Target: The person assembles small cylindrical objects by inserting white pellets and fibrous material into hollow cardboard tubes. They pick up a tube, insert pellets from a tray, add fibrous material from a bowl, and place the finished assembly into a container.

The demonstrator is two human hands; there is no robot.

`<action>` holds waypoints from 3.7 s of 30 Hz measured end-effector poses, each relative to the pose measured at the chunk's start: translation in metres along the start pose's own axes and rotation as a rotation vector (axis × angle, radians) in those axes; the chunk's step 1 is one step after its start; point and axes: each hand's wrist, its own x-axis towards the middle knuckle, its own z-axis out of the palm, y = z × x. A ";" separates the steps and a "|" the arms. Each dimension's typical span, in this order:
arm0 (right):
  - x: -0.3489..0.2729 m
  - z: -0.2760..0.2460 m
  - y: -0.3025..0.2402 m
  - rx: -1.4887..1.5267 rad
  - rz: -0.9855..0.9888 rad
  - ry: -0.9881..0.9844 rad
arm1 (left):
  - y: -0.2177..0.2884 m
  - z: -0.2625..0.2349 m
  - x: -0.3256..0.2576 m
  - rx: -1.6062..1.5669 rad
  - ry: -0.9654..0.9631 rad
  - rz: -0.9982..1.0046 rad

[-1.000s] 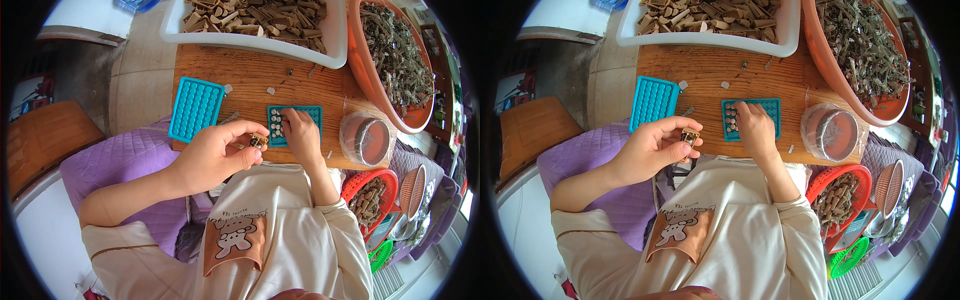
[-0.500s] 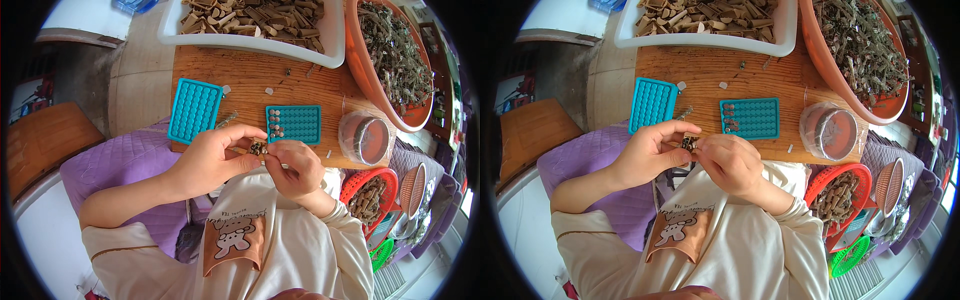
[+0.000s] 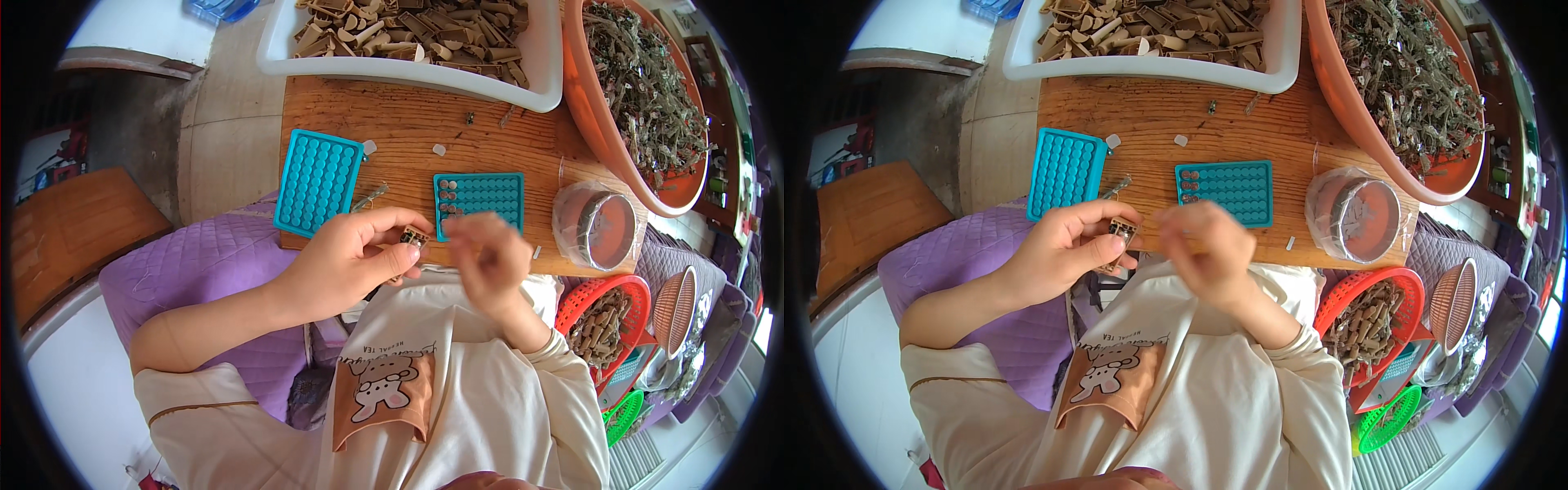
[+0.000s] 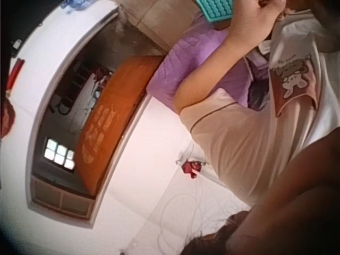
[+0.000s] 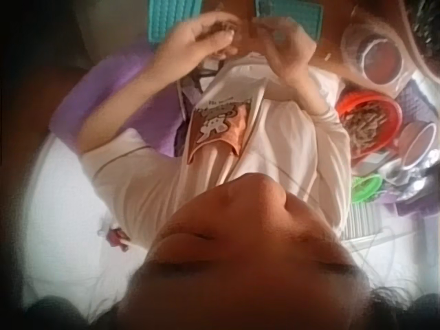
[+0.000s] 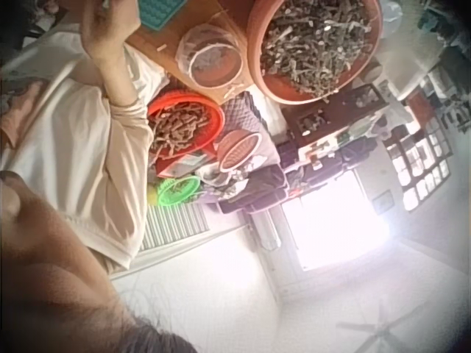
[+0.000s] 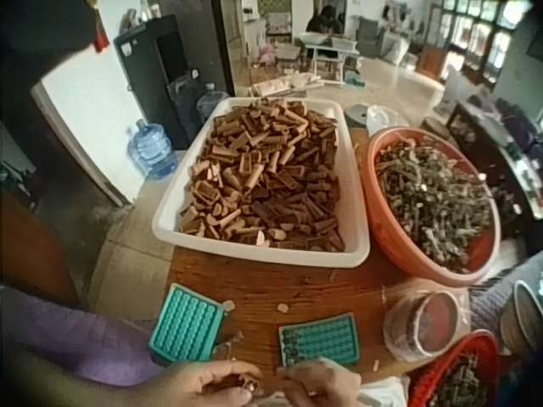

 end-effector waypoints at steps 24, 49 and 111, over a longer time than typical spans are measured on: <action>0.015 -0.002 -0.022 -0.247 0.073 0.054 | 0.004 0.001 -0.002 0.049 0.011 0.053; 0.025 0.013 -0.028 0.006 0.371 -0.319 | -0.008 -0.002 0.003 0.666 0.199 0.151; 0.072 -0.063 0.022 -0.490 0.525 0.203 | 0.015 -0.003 -0.010 -0.208 0.135 0.384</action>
